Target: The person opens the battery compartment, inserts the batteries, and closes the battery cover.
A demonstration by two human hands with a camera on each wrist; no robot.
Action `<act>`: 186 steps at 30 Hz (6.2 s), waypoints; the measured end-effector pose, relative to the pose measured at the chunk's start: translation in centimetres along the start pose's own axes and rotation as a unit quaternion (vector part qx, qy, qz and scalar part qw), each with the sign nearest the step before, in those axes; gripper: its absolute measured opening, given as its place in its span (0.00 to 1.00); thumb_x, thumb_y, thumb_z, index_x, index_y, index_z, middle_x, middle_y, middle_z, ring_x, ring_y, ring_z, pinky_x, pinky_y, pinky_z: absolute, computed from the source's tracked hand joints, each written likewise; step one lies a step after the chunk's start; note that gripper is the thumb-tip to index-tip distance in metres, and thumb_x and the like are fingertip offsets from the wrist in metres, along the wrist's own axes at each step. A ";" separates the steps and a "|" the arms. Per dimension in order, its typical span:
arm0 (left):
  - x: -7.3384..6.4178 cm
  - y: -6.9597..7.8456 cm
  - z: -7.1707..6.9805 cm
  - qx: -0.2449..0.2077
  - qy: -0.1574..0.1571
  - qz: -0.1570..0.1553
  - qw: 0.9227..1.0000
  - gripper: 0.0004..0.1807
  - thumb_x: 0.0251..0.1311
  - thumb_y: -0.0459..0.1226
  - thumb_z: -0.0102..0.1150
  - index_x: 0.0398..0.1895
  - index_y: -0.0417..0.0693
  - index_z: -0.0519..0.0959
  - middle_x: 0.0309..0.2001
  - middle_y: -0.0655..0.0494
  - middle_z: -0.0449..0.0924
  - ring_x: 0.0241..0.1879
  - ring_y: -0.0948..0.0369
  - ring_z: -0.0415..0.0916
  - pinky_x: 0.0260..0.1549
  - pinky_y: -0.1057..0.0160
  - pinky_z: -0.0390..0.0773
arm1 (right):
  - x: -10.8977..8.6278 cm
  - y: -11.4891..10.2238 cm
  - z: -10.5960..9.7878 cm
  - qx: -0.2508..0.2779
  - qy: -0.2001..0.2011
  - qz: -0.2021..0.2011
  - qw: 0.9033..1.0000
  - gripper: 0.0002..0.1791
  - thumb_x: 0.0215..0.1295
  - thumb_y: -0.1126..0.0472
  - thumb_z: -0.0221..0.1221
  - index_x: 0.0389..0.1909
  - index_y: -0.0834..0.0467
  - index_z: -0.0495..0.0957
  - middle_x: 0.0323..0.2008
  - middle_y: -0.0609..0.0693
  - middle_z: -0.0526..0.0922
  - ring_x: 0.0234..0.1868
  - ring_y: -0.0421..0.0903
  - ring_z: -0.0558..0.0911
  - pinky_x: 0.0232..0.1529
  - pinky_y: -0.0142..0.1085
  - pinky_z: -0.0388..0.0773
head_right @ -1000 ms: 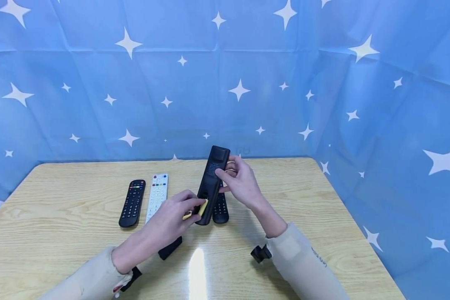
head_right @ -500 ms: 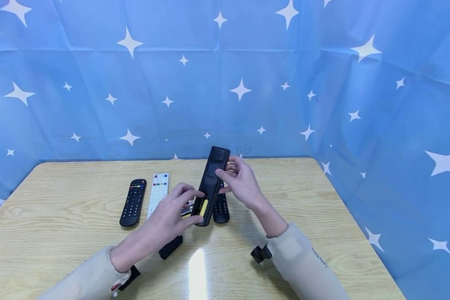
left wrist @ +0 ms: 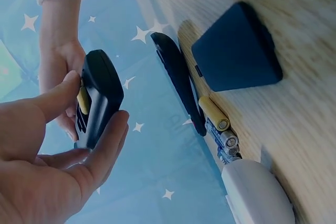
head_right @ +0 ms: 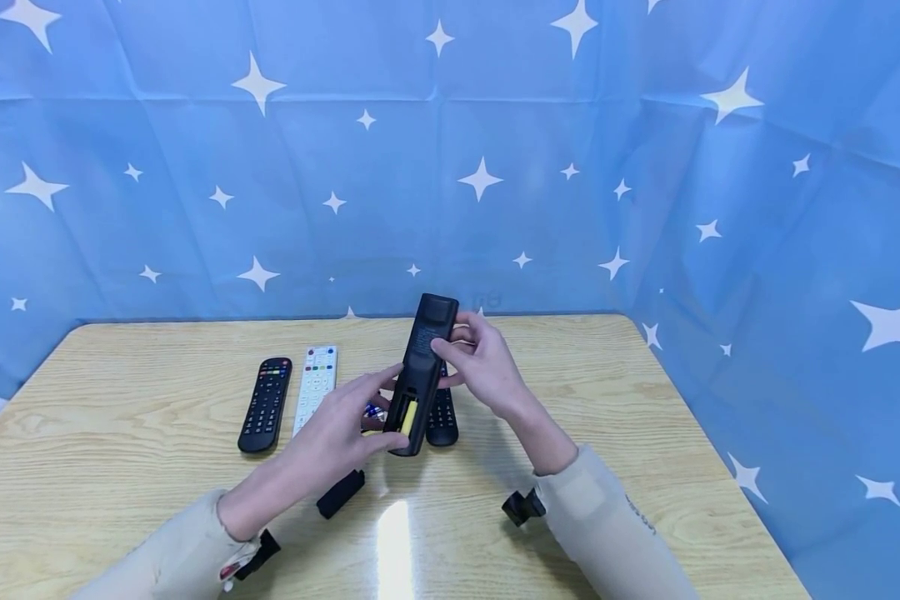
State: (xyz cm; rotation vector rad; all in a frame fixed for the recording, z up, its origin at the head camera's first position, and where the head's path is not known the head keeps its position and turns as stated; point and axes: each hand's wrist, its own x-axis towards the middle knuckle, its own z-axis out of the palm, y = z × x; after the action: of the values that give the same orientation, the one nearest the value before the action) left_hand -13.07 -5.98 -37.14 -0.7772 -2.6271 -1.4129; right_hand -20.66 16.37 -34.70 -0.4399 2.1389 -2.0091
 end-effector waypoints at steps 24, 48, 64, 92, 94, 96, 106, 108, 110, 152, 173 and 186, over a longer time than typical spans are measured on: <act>0.1 -0.1 -0.2 -0.044 -0.014 -0.016 0.999 0.46 0.54 0.35 0.78 0.75 0.43 0.63 0.51 0.51 0.76 0.39 0.65 0.79 0.34 0.67 0.84 | 0.0 -0.2 0.4 0.000 -0.019 -0.001 1.000 0.23 0.76 0.67 0.56 0.68 0.66 0.65 0.52 0.68 0.79 0.49 0.55 0.85 0.37 0.55 0.87; 0.3 -0.3 -0.2 -0.044 -0.021 -0.020 0.999 0.41 0.56 0.35 0.77 0.71 0.43 0.65 0.47 0.52 0.74 0.35 0.63 0.78 0.31 0.63 0.83 | -0.1 -0.5 0.8 -0.029 -0.010 -0.001 1.000 0.23 0.75 0.68 0.59 0.67 0.65 0.66 0.45 0.64 0.80 0.45 0.54 0.86 0.36 0.53 0.87; 0.4 -0.7 -0.1 -0.079 -0.007 -0.051 0.996 0.57 0.52 0.31 0.79 0.80 0.56 0.52 0.47 0.51 0.75 0.32 0.62 0.80 0.31 0.62 0.84 | 0.1 -0.4 1.0 -0.018 -0.022 -0.044 0.999 0.35 0.73 0.70 0.60 0.74 0.53 0.55 0.40 0.65 0.79 0.42 0.58 0.86 0.32 0.56 0.86; 1.1 -2.6 -0.8 0.115 -0.079 -0.051 0.989 0.10 0.61 0.27 0.69 0.46 0.33 0.84 0.42 0.45 0.81 0.39 0.55 0.80 0.40 0.57 0.83 | -0.1 0.9 -0.8 -0.005 -0.008 -0.006 1.000 0.38 0.72 0.71 0.60 0.77 0.55 0.54 0.43 0.65 0.79 0.42 0.57 0.86 0.35 0.56 0.86; 1.1 -2.8 -0.6 0.144 -0.095 -0.037 0.984 0.10 0.61 0.27 0.69 0.45 0.32 0.84 0.42 0.44 0.81 0.41 0.52 0.80 0.42 0.55 0.83 | 0.0 1.0 -0.9 -0.008 -0.006 -0.004 1.000 0.38 0.72 0.71 0.60 0.77 0.55 0.53 0.43 0.65 0.79 0.42 0.57 0.86 0.35 0.56 0.86; 1.2 -3.0 -0.4 0.166 -0.113 -0.025 0.979 0.09 0.60 0.26 0.69 0.43 0.32 0.85 0.41 0.45 0.81 0.41 0.52 0.80 0.42 0.55 0.83 | -0.1 1.0 -1.0 -0.011 -0.004 -0.002 1.000 0.39 0.72 0.70 0.60 0.77 0.55 0.53 0.43 0.64 0.79 0.42 0.56 0.86 0.35 0.56 0.86; 1.7 -3.2 0.2 0.226 -0.157 0.008 0.961 0.03 0.57 0.24 0.70 0.30 0.37 0.85 0.31 0.49 0.79 0.33 0.56 0.74 0.35 0.57 0.78 | -0.2 1.2 -1.1 -0.014 -0.007 0.001 1.000 0.39 0.73 0.70 0.60 0.78 0.56 0.52 0.44 0.65 0.79 0.43 0.57 0.86 0.35 0.56 0.86; 1.8 -3.2 0.4 0.239 -0.153 0.012 0.959 0.05 0.57 0.23 0.69 0.27 0.38 0.84 0.30 0.50 0.78 0.32 0.57 0.74 0.33 0.58 0.78 | -0.2 1.1 -1.0 -0.013 -0.005 0.000 1.000 0.39 0.73 0.70 0.60 0.78 0.55 0.52 0.44 0.65 0.79 0.43 0.57 0.86 0.35 0.56 0.86; 1.8 -3.2 0.5 0.254 -0.149 0.016 0.955 0.08 0.56 0.22 0.69 0.25 0.40 0.83 0.28 0.51 0.78 0.30 0.58 0.74 0.30 0.59 0.77 | -0.2 1.2 -1.1 -0.012 -0.005 -0.001 1.000 0.38 0.72 0.70 0.60 0.77 0.55 0.53 0.44 0.65 0.79 0.43 0.57 0.86 0.35 0.56 0.86; 0.9 -2.9 -0.2 0.209 -0.115 0.038 0.970 0.10 0.55 0.22 0.63 0.38 0.41 0.81 0.30 0.53 0.78 0.30 0.61 0.72 0.28 0.62 0.76 | -0.2 1.5 -1.0 -0.017 -0.023 -0.001 1.000 0.37 0.73 0.68 0.61 0.77 0.54 0.55 0.49 0.65 0.78 0.45 0.56 0.85 0.35 0.56 0.87; 0.2 -0.6 -0.9 0.100 -0.070 0.050 0.991 0.09 0.58 0.25 0.64 0.40 0.42 0.82 0.30 0.59 0.77 0.29 0.64 0.74 0.27 0.67 0.77 | -0.2 1.3 -0.8 0.006 -0.029 -0.023 0.999 0.36 0.70 0.69 0.62 0.75 0.57 0.58 0.54 0.64 0.77 0.41 0.52 0.84 0.32 0.53 0.87; 0.2 0.0 -0.6 0.067 -0.047 0.042 0.996 0.09 0.59 0.25 0.66 0.41 0.43 0.82 0.33 0.59 0.80 0.31 0.66 0.77 0.29 0.68 0.80 | -0.4 1.2 -0.4 -0.001 -0.029 -0.030 0.999 0.36 0.69 0.69 0.63 0.75 0.58 0.59 0.53 0.63 0.79 0.41 0.51 0.84 0.32 0.48 0.87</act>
State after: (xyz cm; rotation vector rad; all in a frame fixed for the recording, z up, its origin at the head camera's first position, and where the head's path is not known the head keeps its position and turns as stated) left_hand -13.30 -6.40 -36.71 -0.9463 -2.6900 -1.1928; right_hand -20.56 16.92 -35.86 -0.5620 2.1193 -1.9993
